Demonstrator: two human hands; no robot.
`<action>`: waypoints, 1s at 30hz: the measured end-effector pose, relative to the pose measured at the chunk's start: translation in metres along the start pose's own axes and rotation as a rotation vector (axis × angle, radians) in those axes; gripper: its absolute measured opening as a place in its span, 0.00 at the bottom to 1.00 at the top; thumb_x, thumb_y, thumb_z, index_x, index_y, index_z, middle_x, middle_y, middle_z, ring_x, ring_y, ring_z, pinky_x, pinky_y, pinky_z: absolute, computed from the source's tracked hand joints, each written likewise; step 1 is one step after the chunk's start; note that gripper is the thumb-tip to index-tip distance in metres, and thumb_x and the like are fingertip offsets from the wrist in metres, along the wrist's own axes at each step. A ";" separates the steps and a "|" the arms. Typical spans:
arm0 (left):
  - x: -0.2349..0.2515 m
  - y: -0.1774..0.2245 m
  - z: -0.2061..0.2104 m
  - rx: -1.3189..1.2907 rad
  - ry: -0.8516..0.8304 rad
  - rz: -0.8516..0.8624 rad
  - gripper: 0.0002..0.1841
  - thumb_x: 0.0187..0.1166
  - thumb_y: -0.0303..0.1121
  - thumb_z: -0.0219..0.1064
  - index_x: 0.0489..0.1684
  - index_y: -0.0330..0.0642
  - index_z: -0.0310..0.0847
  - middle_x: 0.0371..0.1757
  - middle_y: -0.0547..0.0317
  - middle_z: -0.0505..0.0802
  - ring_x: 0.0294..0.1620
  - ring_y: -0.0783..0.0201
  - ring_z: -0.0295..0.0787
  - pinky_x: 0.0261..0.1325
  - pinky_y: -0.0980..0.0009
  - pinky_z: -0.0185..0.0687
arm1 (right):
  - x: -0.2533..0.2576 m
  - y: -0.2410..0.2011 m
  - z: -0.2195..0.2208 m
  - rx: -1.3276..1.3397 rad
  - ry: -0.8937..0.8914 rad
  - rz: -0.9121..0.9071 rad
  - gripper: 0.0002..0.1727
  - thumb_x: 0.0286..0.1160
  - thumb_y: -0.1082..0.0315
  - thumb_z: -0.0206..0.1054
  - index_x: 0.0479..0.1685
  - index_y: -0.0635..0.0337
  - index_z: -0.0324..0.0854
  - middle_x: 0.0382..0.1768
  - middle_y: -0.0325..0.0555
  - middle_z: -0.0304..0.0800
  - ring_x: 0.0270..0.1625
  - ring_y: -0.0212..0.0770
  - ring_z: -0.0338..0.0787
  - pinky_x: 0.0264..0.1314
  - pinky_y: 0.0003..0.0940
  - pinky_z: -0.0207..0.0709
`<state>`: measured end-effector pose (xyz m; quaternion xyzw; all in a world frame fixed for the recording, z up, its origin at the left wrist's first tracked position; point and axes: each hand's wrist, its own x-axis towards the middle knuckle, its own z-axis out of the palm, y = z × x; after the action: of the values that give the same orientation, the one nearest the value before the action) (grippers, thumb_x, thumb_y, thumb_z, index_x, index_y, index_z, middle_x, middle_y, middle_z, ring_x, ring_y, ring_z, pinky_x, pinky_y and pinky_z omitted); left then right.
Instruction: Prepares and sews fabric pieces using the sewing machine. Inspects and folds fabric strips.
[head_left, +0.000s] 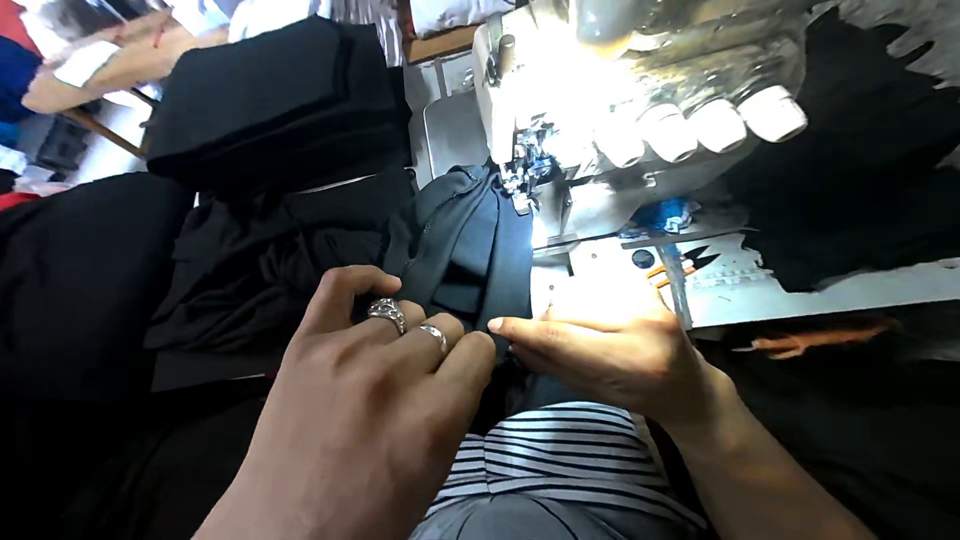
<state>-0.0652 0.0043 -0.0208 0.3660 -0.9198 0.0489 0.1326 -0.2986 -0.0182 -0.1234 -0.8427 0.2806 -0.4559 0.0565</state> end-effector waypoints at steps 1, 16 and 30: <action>0.000 0.000 0.001 -0.003 0.004 0.004 0.09 0.82 0.40 0.67 0.36 0.51 0.92 0.23 0.65 0.88 0.25 0.65 0.83 0.66 0.47 0.72 | 0.000 0.001 0.001 -0.004 0.038 0.007 0.08 0.80 0.66 0.70 0.44 0.53 0.95 0.21 0.37 0.87 0.22 0.30 0.78 0.26 0.26 0.64; 0.000 0.000 0.003 0.033 0.017 -0.059 0.13 0.84 0.46 0.65 0.40 0.52 0.93 0.25 0.66 0.89 0.29 0.66 0.86 0.66 0.49 0.72 | 0.012 0.003 0.011 0.229 0.101 -0.037 0.07 0.81 0.72 0.70 0.41 0.61 0.76 0.41 0.44 0.98 0.54 0.38 0.97 0.69 0.34 0.89; -0.001 0.012 0.012 -0.223 0.023 0.015 0.09 0.83 0.41 0.66 0.38 0.56 0.93 0.27 0.69 0.89 0.32 0.67 0.84 0.69 0.48 0.66 | -0.018 -0.018 -0.008 0.051 0.224 0.166 0.11 0.79 0.56 0.74 0.40 0.48 0.77 0.39 0.32 0.95 0.54 0.32 0.90 0.67 0.32 0.75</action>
<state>-0.0752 0.0115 -0.0327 0.3414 -0.9207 -0.0486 0.1825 -0.3046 0.0077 -0.1259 -0.7587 0.3422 -0.5480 0.0839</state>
